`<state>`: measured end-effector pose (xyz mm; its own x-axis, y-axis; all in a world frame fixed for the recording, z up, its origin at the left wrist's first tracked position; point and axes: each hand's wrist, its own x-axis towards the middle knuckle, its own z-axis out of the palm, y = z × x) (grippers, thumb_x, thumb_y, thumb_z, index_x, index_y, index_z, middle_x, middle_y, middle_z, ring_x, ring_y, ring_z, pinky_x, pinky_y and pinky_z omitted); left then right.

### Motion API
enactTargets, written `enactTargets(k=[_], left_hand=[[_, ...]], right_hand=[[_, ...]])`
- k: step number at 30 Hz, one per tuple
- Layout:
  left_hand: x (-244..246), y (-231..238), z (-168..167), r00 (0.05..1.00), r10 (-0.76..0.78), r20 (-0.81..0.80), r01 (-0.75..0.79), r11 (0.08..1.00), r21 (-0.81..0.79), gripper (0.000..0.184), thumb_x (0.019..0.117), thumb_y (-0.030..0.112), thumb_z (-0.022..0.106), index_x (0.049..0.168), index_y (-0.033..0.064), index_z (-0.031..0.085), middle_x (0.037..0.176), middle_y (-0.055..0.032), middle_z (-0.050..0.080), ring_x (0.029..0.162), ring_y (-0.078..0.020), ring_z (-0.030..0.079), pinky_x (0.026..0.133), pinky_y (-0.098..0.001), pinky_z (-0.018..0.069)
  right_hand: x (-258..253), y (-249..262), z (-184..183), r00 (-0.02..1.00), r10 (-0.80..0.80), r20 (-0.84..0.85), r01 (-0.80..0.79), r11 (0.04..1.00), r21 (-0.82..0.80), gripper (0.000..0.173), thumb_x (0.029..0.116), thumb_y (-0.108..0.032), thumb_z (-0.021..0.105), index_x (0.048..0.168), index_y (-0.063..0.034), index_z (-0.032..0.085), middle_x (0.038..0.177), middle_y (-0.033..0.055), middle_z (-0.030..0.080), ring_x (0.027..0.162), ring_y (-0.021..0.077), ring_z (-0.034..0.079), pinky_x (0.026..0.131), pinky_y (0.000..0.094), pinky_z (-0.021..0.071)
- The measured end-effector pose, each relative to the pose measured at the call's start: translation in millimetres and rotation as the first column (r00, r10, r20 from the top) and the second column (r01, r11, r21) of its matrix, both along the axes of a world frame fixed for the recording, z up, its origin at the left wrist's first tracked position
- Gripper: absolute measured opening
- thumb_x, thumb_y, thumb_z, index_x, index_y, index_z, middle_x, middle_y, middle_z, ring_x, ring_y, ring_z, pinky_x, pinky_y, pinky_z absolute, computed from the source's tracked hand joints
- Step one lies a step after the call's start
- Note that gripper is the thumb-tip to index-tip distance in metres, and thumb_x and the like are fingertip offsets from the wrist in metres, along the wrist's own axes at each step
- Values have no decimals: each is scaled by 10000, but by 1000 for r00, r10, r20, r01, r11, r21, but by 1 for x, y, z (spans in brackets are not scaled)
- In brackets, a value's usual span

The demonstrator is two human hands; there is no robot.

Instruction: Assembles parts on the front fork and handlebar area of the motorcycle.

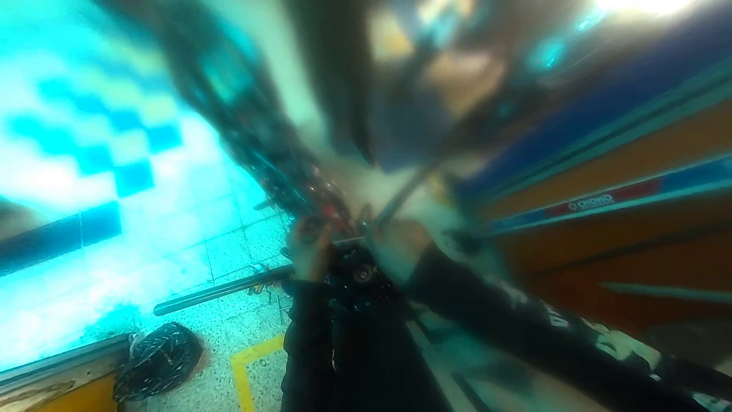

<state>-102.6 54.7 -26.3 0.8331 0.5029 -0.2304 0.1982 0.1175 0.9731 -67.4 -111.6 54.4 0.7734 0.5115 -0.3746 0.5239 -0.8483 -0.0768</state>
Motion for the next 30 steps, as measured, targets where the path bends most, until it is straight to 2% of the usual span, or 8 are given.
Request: enactTargets(k=[5,8,10,13,15,19,23,30], left_hand=[[0,-2,2,999,1,47,1,1000,-31,278,878,-15,691,1146,49,654,640,-68,654,465,-111,574,413,-249,479],[-5,0,8,999,-31,32,30,999,39,230,920,60,682,1149,64,666,691,-81,674,488,-135,584,431,-273,493],[-6,2,26,998,-59,29,56,992,112,214,966,127,665,1176,87,669,722,-79,662,480,-141,548,410,-278,461],[10,9,59,989,-49,142,8,961,277,213,963,120,641,1166,58,666,772,-43,688,537,-113,601,459,-269,516],[21,16,57,989,-28,145,-4,977,215,233,983,121,631,1202,44,643,823,-54,685,577,-114,612,486,-264,528],[19,20,19,998,38,53,-45,990,136,200,1008,136,625,1177,35,663,789,-66,650,541,-121,574,494,-283,530],[10,19,2,996,87,12,-88,989,121,186,1007,132,624,1153,24,666,778,-55,645,526,-97,553,499,-263,519],[15,8,1,996,83,-17,-78,980,183,157,1007,132,634,1115,29,683,824,-64,650,548,-106,549,511,-262,502]], right_hand=[[-5,-2,28,981,-10,-192,-3,998,-70,395,1081,-318,469,1348,-50,580,1094,210,688,1018,400,678,855,553,524],[12,-15,7,993,99,-57,-91,989,119,288,1055,-281,530,1202,-84,680,959,168,722,901,373,707,777,550,553],[38,-23,-25,971,177,163,-226,903,365,234,1022,-299,572,1049,-130,732,872,113,725,823,323,716,726,547,577],[78,-19,-18,932,238,273,-353,768,535,239,1040,-325,555,1030,-166,734,895,82,720,870,295,710,773,551,566],[99,-9,1,923,316,220,-385,757,527,237,1047,-277,563,1119,-150,749,998,112,734,983,326,697,875,575,516],[136,23,-27,879,465,104,-462,779,423,250,1053,-277,564,1214,-190,735,1183,109,718,1178,330,639,1070,608,402],[143,45,-43,845,532,-47,-503,822,267,344,1097,-368,451,1348,-250,655,1323,100,649,1256,315,577,1099,592,354],[146,43,-41,852,514,-99,-479,842,250,344,1099,-354,454,1357,-250,654,1348,87,645,1305,304,551,1132,596,319]])
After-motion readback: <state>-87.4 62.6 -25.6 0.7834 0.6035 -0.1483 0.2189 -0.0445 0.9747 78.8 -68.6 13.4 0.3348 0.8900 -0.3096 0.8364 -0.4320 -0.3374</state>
